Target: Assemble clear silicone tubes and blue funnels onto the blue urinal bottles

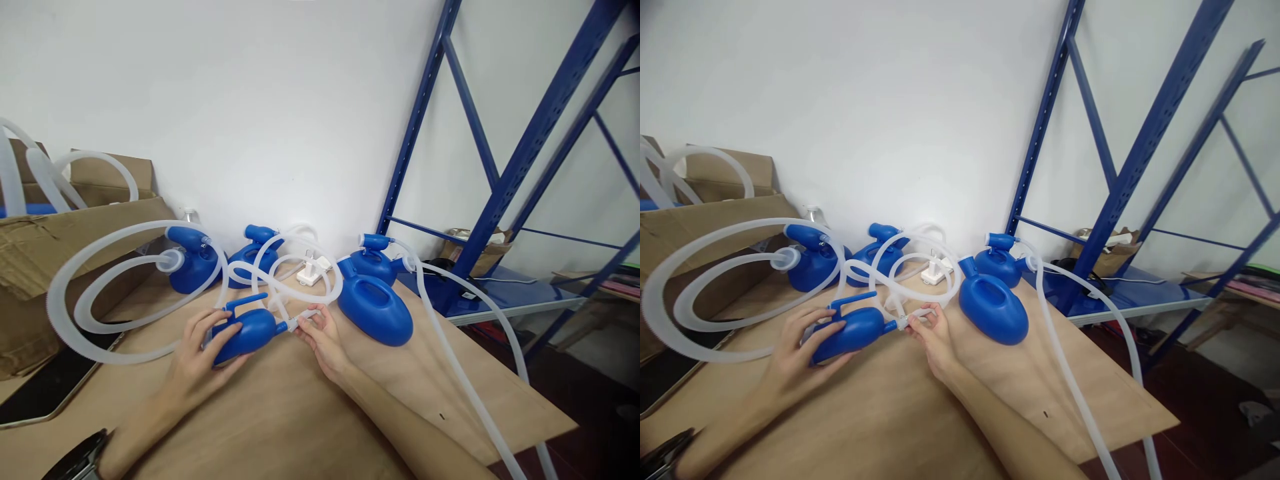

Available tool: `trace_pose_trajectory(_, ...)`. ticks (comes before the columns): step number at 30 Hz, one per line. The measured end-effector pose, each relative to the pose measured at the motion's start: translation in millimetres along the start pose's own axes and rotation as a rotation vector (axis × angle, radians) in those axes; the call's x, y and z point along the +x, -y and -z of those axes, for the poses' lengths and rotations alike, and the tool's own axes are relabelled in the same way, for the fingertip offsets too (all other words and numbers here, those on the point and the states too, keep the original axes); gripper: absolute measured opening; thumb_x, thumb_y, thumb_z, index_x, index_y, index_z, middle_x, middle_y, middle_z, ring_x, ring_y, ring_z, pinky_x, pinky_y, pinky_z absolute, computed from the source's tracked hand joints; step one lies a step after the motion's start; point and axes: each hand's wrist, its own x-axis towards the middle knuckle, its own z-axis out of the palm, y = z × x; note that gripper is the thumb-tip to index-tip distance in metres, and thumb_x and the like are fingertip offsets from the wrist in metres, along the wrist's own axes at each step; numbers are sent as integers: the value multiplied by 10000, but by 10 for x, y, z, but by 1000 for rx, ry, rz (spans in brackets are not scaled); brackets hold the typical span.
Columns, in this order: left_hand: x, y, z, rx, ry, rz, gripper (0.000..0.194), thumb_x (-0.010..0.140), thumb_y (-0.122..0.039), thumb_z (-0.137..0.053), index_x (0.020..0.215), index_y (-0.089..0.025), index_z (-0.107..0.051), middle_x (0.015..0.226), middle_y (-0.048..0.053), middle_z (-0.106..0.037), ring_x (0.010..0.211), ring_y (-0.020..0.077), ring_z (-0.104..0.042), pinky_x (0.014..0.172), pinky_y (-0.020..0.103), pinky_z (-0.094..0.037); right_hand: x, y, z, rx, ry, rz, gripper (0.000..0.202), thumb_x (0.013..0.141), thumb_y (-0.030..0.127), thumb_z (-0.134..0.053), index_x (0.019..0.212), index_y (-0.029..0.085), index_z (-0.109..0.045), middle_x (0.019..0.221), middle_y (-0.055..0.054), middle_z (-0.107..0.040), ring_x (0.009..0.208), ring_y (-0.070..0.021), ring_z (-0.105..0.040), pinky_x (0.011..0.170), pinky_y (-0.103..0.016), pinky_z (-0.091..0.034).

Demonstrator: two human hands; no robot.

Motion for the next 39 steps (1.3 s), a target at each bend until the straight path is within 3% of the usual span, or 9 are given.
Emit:
trace_pose_trajectory(7,-5,-64,12,-10,-3,18,404,836,-292,-786,1212,-269,-641,1211,106,-640,1167,331,-615,968,508,-560,-79,25,-41,56,5,-30,518,668,336,-939,904,255,-484,910,36,-682,887,-142,-676,932,-328,-540)
trace_pose_trajectory(15,27,-180,18,-49,-5,13,426,845,-271,-774,1233,-261,-598,1232,119,-594,1179,337,-593,965,519,-562,-73,18,-59,111,-13,-58,627,648,270,-932,1194,268,-622,1039,-17,-725,1016,-201,-699,976,-380,-538)
trace_pose_trajectory(18,54,-253,22,-61,-19,31,439,847,-240,-759,1250,-254,-587,1238,128,-588,1189,345,-583,964,527,-558,-56,-2,-45,107,11,-65,577,653,285,-930,1156,256,-650,1051,-28,-734,1008,-201,-697,973,-374,-530)
trace_pose_trajectory(27,68,-243,61,-38,-54,25,458,828,-200,-754,1255,-274,-608,1196,114,-609,1120,329,-597,925,515,-568,-19,5,-11,79,26,-26,439,672,329,-925,995,241,-640,783,31,-665,866,-172,-654,974,-355,-494)
trace_pose_trajectory(39,108,-231,115,-109,-95,-28,451,823,-175,-747,1247,-270,-627,1135,95,-548,1036,295,-621,866,468,-588,13,32,-10,108,40,-4,415,668,310,-920,973,245,-646,959,-9,-717,1007,-193,-684,1071,-387,-475)
